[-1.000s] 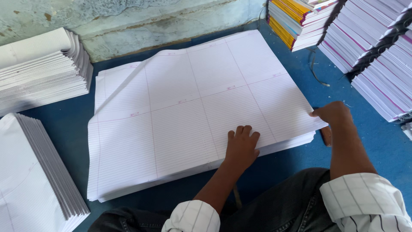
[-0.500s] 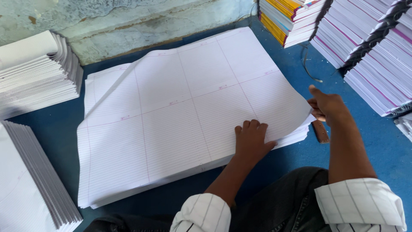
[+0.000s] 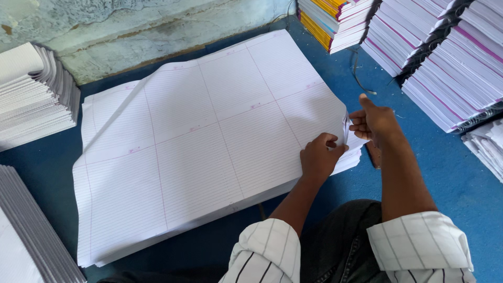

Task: The person folds large lined sheets of paper in half and presses the crease with a small wooden block. They repeat this process for multiple sheets, stacking the folded papers to the left.

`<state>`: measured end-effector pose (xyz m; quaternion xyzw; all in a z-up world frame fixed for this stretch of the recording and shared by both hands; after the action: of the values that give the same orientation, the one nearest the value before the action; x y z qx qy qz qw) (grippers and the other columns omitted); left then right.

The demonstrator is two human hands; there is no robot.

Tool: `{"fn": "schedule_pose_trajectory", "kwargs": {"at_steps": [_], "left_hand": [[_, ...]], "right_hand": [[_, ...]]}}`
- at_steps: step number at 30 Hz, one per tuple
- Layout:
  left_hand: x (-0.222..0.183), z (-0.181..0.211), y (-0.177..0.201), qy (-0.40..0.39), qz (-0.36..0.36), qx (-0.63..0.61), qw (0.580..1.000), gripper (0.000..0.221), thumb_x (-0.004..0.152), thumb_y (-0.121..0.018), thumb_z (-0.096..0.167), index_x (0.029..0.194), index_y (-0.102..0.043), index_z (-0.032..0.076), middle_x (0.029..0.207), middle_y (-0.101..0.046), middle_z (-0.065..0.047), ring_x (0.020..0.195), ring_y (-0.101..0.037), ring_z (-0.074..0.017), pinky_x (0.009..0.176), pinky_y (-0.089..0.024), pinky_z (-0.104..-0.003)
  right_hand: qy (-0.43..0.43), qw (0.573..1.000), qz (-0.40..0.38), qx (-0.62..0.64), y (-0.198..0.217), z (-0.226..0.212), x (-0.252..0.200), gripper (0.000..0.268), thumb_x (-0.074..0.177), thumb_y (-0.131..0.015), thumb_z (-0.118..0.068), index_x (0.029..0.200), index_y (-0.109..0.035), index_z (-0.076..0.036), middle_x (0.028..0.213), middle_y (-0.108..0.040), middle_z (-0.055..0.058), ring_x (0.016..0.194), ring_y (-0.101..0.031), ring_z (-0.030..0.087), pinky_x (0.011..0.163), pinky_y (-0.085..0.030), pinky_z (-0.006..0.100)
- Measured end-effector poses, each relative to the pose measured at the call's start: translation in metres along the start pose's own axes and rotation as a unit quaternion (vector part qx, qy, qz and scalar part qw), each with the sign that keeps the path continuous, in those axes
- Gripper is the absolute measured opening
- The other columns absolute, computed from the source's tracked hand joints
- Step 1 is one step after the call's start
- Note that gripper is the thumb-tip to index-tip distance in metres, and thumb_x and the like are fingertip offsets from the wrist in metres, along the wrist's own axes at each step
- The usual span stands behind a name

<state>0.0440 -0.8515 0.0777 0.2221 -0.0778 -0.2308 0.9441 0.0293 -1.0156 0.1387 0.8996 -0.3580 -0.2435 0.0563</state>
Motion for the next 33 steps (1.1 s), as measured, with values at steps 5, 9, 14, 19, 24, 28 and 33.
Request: {"fn": "schedule_pose_trajectory", "kwargs": {"at_steps": [5, 9, 14, 19, 24, 28, 33], "left_hand": [[0.002, -0.007, -0.001, 0.019, -0.006, -0.046, 0.999, 0.028, 0.088, -0.073, 0.033, 0.1, -0.077, 0.009, 0.093, -0.079, -0.006, 0.084, -0.076, -0.0195, 0.084, -0.055, -0.038], [0.004, -0.011, -0.001, 0.054, 0.007, -0.074, 0.996, 0.025, 0.088, -0.073, 0.032, 0.096, -0.079, 0.009, 0.087, -0.078, -0.006, 0.077, -0.074, -0.0195, 0.076, -0.056, -0.035], [0.004, -0.012, -0.002, 0.076, 0.005, -0.091, 0.993, 0.023, 0.089, -0.072, 0.031, 0.096, -0.08, 0.01, 0.083, -0.078, -0.005, 0.074, -0.073, -0.019, 0.075, -0.055, -0.033], [0.003, -0.012, -0.003, 0.098, -0.008, -0.097, 0.99, 0.022, 0.092, -0.07, 0.031, 0.096, -0.08, 0.012, 0.079, -0.077, -0.004, 0.07, -0.071, -0.0159, 0.073, -0.054, -0.032], [0.003, -0.012, -0.004, 0.104, -0.009, -0.106, 0.989, 0.021, 0.094, -0.069, 0.03, 0.095, -0.079, 0.012, 0.078, -0.076, -0.003, 0.068, -0.07, -0.0141, 0.073, -0.054, -0.03], [0.004, -0.013, -0.005, 0.107, -0.013, -0.096, 0.99, 0.022, 0.094, -0.069, 0.031, 0.095, -0.079, 0.011, 0.076, -0.075, -0.003, 0.066, -0.067, -0.0146, 0.07, -0.052, -0.032], [0.003, -0.012, -0.006, 0.093, -0.005, -0.084, 0.992, 0.022, 0.094, -0.069, 0.031, 0.096, -0.079, 0.011, 0.076, -0.075, -0.002, 0.066, -0.066, -0.0146, 0.072, -0.051, -0.033]], "right_hand": [[0.003, 1.0, 0.015, -0.026, 0.0, -0.002, -0.003, 0.063, 0.102, -0.053, -0.056, 0.103, -0.073, 0.003, 0.09, -0.071, 0.016, 0.081, -0.07, 0.025, 0.072, -0.056, 0.038], [0.004, 0.999, 0.026, -0.037, 0.003, 0.0, -0.004, 0.062, 0.102, -0.053, -0.057, 0.103, -0.073, 0.002, 0.089, -0.071, 0.015, 0.083, -0.07, 0.025, 0.072, -0.054, 0.038], [0.003, 0.998, 0.038, -0.055, 0.004, 0.003, -0.003, 0.061, 0.102, -0.054, -0.057, 0.105, -0.074, 0.001, 0.096, -0.074, 0.017, 0.087, -0.071, 0.026, 0.073, -0.052, 0.038], [-0.007, 0.99, 0.08, -0.117, 0.006, 0.003, -0.002, 0.059, 0.101, -0.056, -0.056, 0.107, -0.075, 0.0, 0.105, -0.075, 0.02, 0.096, -0.071, 0.03, 0.084, -0.055, 0.043], [-0.019, 0.982, 0.095, -0.161, 0.006, -0.002, -0.006, 0.054, 0.1, -0.058, -0.054, 0.11, -0.077, -0.004, 0.117, -0.071, 0.019, 0.112, -0.065, 0.037, 0.102, -0.045, 0.055], [0.015, 0.98, 0.113, -0.162, 0.006, -0.008, -0.013, 0.049, 0.097, -0.063, -0.051, 0.112, -0.076, -0.005, 0.119, -0.069, 0.019, 0.115, -0.064, 0.035, 0.103, -0.046, 0.053], [0.054, 0.987, 0.1, -0.112, 0.001, -0.012, -0.016, 0.049, 0.098, -0.065, -0.045, 0.11, -0.074, 0.002, 0.113, -0.074, 0.017, 0.105, -0.071, 0.03, 0.093, -0.056, 0.046]]}}
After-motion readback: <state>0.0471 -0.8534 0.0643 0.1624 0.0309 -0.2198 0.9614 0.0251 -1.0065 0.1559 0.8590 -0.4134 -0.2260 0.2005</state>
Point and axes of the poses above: each hand's wrist, its own x-axis towards the middle knuckle, its own y-axis out of the back of the hand, z = x × y, the point moved 3 cm from there along x, towards the middle knuckle
